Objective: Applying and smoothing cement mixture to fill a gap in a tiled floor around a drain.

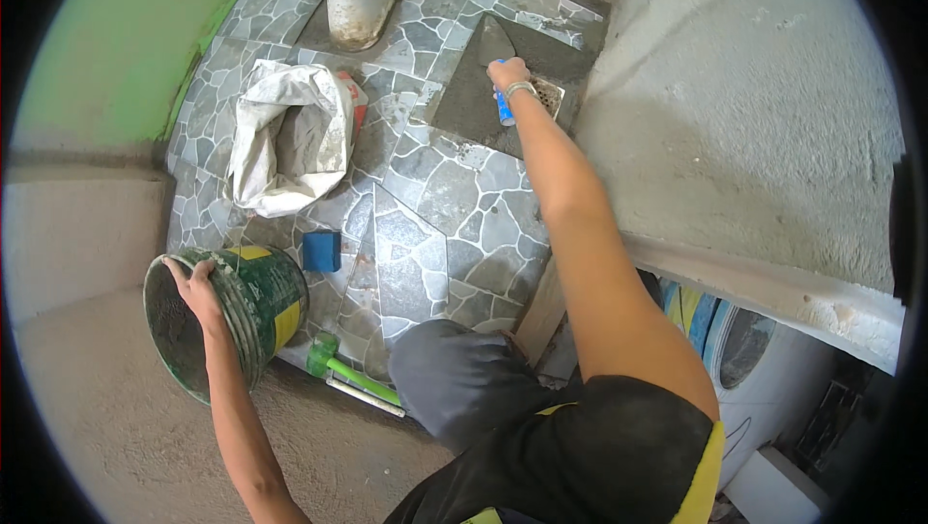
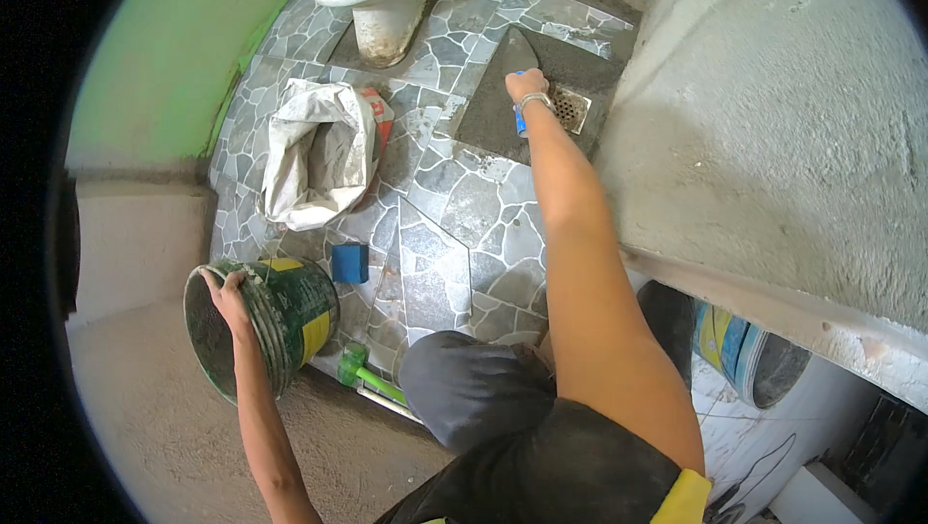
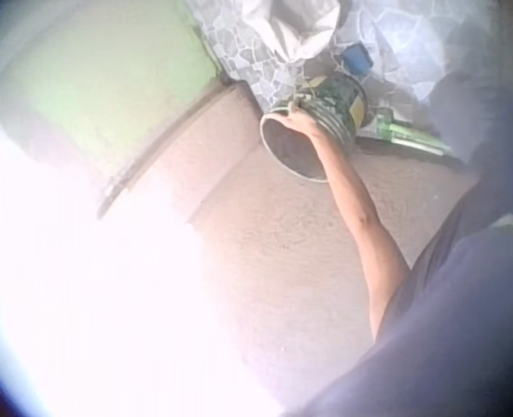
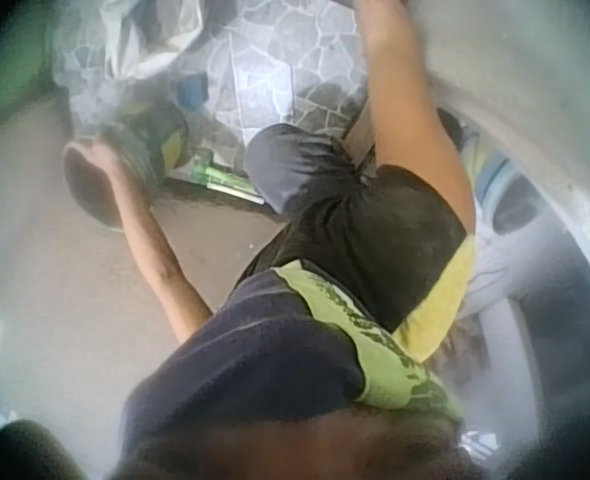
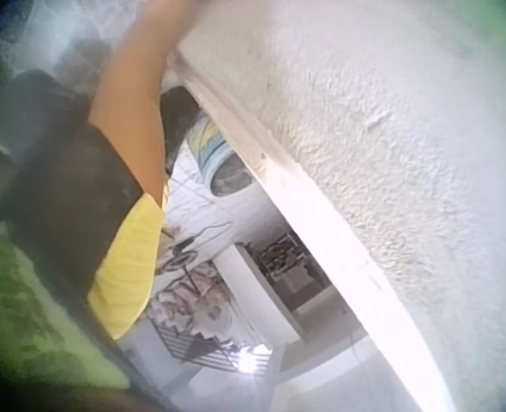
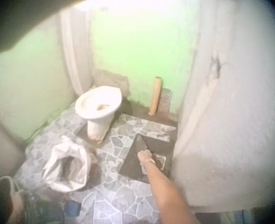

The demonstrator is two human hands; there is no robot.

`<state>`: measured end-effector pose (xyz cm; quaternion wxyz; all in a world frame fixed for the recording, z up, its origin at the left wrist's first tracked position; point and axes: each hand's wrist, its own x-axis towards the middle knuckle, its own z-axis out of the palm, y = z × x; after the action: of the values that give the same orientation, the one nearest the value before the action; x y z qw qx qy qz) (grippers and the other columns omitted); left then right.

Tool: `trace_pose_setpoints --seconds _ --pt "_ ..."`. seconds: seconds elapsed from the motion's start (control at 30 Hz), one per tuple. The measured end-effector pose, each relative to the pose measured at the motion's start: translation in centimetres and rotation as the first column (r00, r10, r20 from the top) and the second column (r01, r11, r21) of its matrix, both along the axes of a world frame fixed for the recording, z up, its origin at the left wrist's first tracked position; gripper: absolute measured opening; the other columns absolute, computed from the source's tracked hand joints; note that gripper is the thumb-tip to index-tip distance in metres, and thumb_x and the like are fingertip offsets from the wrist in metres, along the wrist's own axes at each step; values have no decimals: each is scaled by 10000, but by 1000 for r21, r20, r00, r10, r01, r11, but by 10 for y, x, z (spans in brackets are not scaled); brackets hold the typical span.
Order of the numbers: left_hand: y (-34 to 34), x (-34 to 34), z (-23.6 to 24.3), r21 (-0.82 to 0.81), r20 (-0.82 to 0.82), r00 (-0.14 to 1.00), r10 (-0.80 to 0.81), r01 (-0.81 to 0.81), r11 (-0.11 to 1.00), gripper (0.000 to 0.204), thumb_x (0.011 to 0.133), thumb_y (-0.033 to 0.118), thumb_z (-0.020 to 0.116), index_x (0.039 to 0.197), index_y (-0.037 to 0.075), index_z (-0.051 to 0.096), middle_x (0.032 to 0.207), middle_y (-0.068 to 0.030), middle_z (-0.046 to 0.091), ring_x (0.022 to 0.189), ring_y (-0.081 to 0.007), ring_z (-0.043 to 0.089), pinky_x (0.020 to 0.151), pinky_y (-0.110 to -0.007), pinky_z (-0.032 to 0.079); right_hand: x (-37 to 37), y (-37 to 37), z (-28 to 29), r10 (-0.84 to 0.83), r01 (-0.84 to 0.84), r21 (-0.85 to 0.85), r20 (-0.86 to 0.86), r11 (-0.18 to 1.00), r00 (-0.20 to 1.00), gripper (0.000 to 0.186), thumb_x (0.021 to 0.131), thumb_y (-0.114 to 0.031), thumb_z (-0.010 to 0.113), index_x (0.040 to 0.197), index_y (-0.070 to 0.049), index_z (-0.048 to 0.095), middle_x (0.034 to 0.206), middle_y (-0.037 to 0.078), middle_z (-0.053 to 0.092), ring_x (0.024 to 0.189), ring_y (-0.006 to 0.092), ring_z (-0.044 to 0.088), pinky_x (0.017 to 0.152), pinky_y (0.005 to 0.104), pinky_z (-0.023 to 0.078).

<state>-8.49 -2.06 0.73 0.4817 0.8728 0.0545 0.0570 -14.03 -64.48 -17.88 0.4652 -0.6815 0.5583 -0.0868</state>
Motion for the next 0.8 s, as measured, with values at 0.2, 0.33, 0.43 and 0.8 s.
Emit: trace_pose_setpoints --seconds 0.2,0.33,0.43,0.8 --pt "-1 -2 1 -107 -56 998 -4 -2 994 848 758 2 565 1502 -67 162 1049 -108 599 812 -157 540 793 -245 440 -7 -11 3 -140 135 -100 -46 986 989 387 750 -170 616 1039 87 637 1055 297 643 948 413 649 831 443 531" --pt "5 5 -6 22 32 999 3 -4 1000 857 747 19 581 1499 -67 179 1183 -148 560 911 -198 541 863 -256 427 4 -7 1 -105 102 -102 -31 990 994 469 739 -132 660 1138 98 573 1199 340 564 1111 450 579 974 444 477" --pt "8 8 -7 14 0 1000 -9 9 1000 866 736 28 595 1495 -72 190 1331 -180 474 1047 -223 513 941 -260 390 7 -3 3 -169 169 5 -5 986 986 494 735 -112 664 1157 118 546 1247 345 525 1139 446 566 991 443 469" --pt "-5 2 1 4 27 1000 1 -1 1000 869 733 22 603 1490 -85 190 1407 -181 410 1164 -227 461 1013 -264 333 -18 -28 11 -596 596 -10 -37 803 802 421 757 -141 648 1076 111 541 1152 323 588 1101 442 596 947 469 489"
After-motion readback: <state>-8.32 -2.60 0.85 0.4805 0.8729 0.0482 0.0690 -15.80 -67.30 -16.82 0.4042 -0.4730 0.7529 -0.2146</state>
